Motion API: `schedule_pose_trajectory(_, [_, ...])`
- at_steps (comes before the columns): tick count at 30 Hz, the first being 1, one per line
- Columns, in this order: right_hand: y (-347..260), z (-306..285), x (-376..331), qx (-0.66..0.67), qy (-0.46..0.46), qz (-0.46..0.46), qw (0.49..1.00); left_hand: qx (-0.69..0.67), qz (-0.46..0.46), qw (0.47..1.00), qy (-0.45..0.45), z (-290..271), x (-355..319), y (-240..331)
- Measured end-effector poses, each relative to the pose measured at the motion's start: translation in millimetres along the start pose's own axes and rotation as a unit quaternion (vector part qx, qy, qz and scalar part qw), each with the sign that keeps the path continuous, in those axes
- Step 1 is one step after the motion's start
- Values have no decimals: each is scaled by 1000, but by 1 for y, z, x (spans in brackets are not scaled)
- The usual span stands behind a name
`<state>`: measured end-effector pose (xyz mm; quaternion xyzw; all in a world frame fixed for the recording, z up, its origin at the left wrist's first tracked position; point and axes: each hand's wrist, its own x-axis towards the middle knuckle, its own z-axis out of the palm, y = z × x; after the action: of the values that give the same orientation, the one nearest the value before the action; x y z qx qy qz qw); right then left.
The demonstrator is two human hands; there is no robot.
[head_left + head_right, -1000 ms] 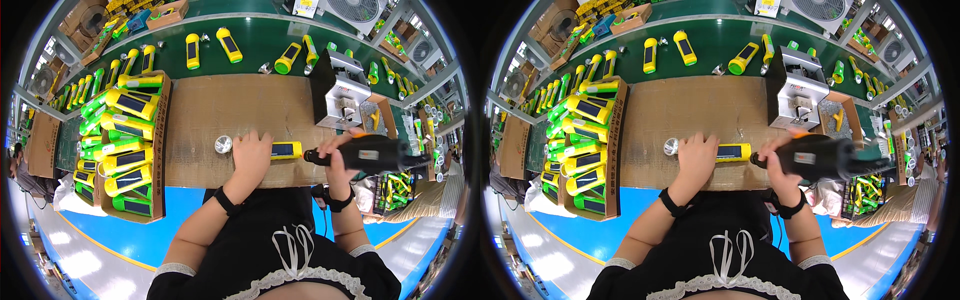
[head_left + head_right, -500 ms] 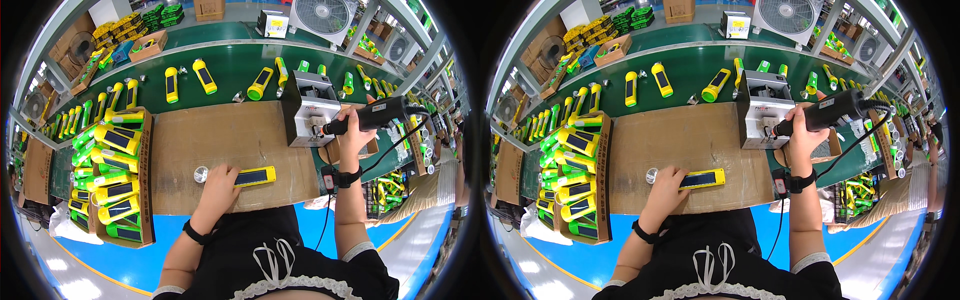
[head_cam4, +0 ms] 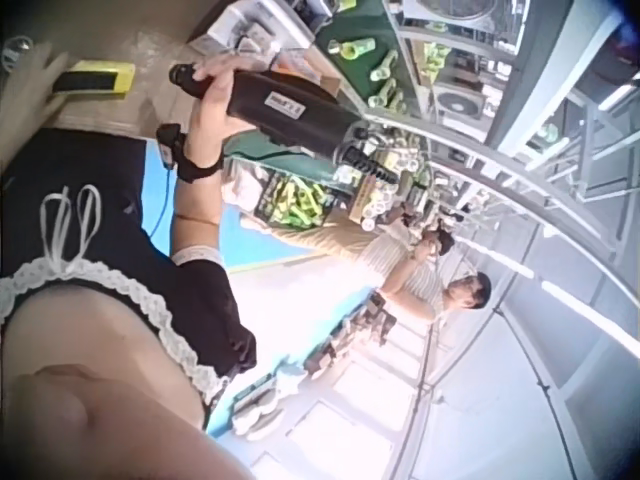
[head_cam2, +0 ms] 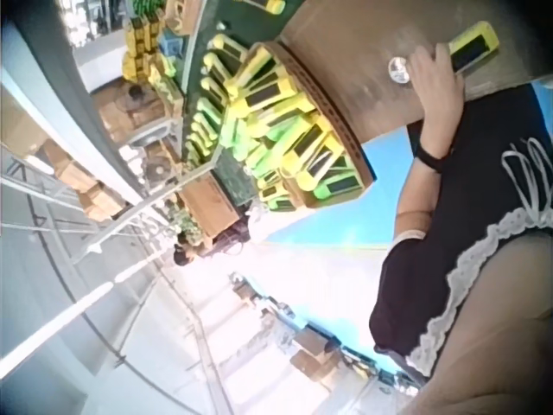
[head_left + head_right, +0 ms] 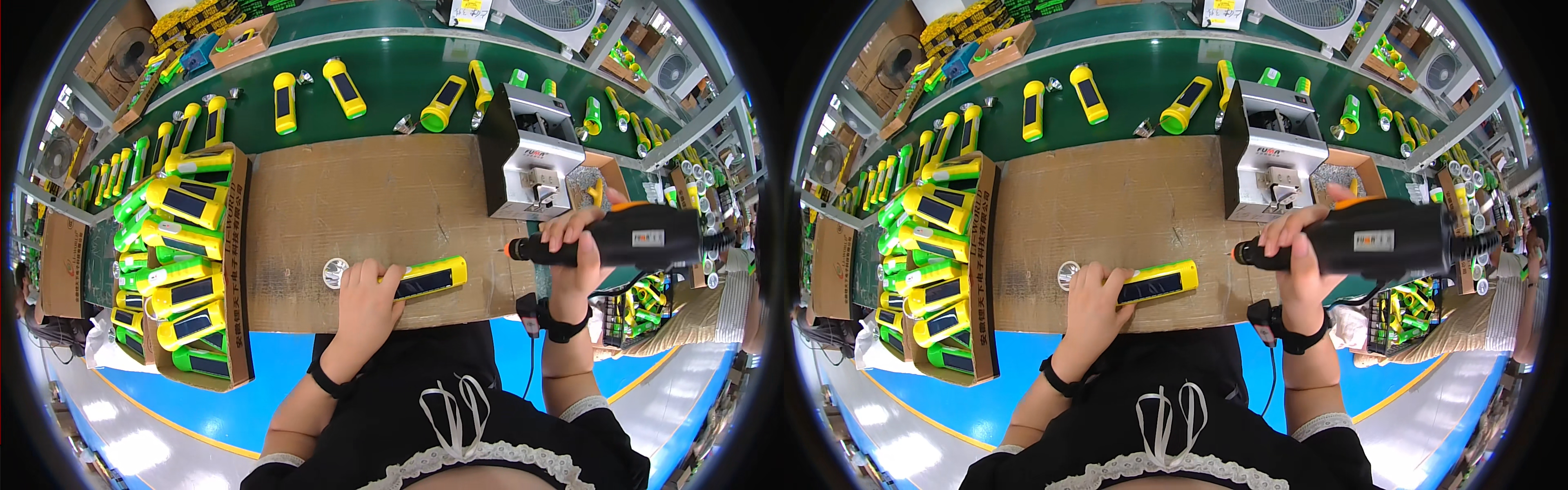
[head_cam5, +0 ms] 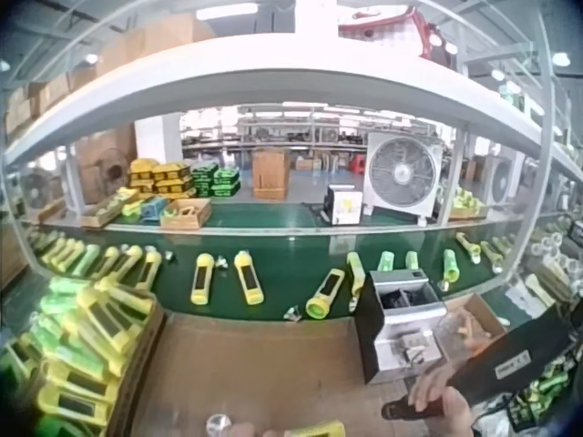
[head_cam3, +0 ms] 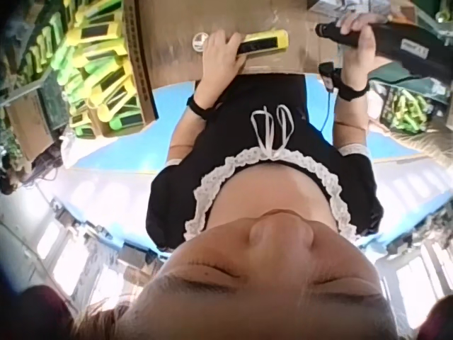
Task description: Using an electric screwdriver to assemble yellow and green solar-powered flashlights on an assembly line.
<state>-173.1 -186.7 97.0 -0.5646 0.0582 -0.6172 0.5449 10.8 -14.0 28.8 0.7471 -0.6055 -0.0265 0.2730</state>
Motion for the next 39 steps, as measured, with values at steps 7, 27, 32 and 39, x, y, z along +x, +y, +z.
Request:
schedule_pose_trajectory(7, [7, 24, -24, 3, -74, 50, 996, 2, 2, 1000, 11, 2, -1, -3])
schedule_pose_trajectory(27, [53, 31, -17, -32, -137, 108, 984, -36, -3, 999, -30, -1, 18, -16])
schedule_pose_trajectory(32, [59, 31, -18, -8, -148, 112, 983, -34, -2, 999, -28, 0, 20, -17])
schedule_pose_trajectory(39, [53, 35, -14, -22, -128, 147, 981, -30, -15, 999, -42, -2, 23, -17])
